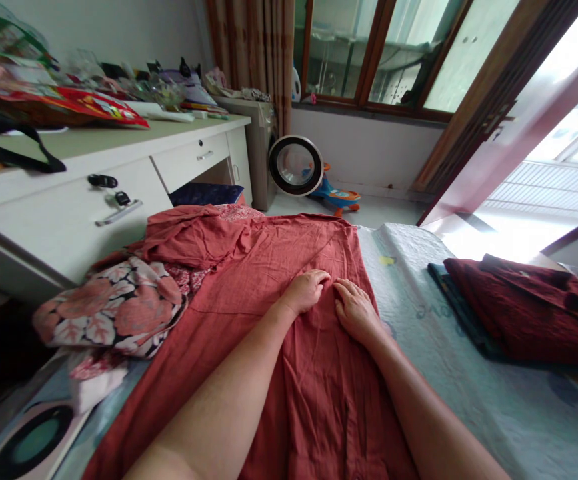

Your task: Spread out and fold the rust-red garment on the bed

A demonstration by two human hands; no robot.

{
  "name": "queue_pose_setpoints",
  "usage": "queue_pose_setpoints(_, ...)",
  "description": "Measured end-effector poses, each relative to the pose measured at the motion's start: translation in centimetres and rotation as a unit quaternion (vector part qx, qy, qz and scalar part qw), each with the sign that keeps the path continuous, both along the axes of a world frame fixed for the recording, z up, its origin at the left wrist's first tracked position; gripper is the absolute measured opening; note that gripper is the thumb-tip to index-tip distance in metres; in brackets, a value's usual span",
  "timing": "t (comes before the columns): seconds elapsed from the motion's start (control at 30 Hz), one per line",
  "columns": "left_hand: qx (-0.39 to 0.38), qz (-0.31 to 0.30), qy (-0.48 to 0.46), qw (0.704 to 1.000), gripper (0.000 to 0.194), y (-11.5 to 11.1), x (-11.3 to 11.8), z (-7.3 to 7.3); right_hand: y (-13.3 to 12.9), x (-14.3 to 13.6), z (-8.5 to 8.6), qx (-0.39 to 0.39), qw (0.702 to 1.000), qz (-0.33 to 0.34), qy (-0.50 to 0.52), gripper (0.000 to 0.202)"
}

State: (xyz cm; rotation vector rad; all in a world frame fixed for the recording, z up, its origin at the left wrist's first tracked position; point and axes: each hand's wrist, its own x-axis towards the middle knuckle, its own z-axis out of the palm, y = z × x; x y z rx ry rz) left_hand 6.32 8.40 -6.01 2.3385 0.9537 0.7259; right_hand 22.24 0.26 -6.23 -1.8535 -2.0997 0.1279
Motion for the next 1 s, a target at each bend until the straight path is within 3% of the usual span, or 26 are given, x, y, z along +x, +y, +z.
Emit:
queue_pose_setpoints(0.57, -0.006, 0.0, -0.006, 1.0, 0.034, 0.05, -0.01, -0.06, -0.1, -0.15, 0.38, -0.002, 1.0, -0.002, -0.012, 0.043)
queue_pose_setpoints(1.0, 0.0, -0.006, -0.005, 1.0, 0.036, 0.27, -0.01, -0.45, -0.13, -0.17, 0.73, 0.018, 1.0, 0.003, 0.021, 0.028)
